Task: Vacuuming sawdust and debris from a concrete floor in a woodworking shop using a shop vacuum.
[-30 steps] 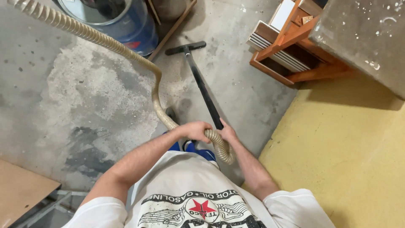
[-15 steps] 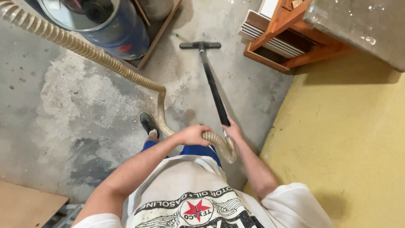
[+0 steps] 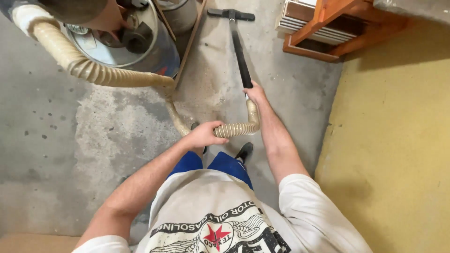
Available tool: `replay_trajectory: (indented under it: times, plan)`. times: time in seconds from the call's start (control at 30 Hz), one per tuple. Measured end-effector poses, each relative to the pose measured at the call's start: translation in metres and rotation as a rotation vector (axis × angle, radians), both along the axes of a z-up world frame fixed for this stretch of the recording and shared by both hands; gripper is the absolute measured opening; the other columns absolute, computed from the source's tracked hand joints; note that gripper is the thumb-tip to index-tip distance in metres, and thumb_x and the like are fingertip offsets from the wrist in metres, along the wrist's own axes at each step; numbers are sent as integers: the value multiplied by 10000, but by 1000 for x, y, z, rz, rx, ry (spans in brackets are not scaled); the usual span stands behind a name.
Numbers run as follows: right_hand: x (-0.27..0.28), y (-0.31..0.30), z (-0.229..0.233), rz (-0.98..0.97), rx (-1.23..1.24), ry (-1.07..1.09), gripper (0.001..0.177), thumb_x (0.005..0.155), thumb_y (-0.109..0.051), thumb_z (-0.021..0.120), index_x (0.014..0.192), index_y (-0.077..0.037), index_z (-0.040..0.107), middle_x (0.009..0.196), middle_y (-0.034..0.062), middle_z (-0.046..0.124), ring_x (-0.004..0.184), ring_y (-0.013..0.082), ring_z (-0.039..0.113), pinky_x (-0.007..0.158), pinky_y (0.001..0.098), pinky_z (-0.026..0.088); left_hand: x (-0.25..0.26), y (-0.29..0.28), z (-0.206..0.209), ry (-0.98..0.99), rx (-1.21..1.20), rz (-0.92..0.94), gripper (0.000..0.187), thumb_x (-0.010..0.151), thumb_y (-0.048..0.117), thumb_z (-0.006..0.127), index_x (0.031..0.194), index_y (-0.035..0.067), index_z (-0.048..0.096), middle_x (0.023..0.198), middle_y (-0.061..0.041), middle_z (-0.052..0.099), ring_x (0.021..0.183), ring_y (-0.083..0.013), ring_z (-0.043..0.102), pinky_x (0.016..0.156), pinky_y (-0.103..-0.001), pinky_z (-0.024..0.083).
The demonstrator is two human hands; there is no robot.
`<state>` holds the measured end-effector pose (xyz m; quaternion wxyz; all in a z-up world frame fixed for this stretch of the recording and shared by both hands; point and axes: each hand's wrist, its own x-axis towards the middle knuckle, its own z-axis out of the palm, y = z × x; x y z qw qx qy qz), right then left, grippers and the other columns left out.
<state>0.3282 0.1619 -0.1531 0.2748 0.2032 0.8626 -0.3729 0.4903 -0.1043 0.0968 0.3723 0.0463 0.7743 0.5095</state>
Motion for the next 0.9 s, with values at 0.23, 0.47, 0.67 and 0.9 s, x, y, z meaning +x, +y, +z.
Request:
replay_trajectory:
  times: [0.23,0.47,0.67,0.9]
  plan:
    - [171,-45,61,-1,10,-92,713,878,-266,779,1527,-164,502,1463,261,567,1385,395,519,1151,483,454,39,-28,-56,-72,94,-312,545,680,493,904,1061,147,725,788,-64,752,691,-183,735,686,-349,589]
    - [350,-95,78,50,50,-254,756,880,-449,773,1557,-385,441,1430,209,612,1338,353,575,1111,434,494,127,-51,-30,-114,81,-642,606,708,497,855,1125,84,706,704,-61,737,549,-143,715,595,-295,593]
    - [536,-156,86,-72,-135,-315,843,869,-620,703,1598,-366,366,1487,258,547,1388,432,498,1168,502,430,244,-83,-22,-114,36,-913,656,726,486,827,1230,91,688,655,-26,713,547,-137,713,631,-302,582]
    - [709,-214,125,-401,-101,-273,764,889,-431,753,1572,-301,435,1458,243,580,1372,436,509,1136,519,458,359,-108,-33,-28,-1,-1213,662,671,441,830,1281,227,685,640,-19,712,542,-135,717,685,-292,611]
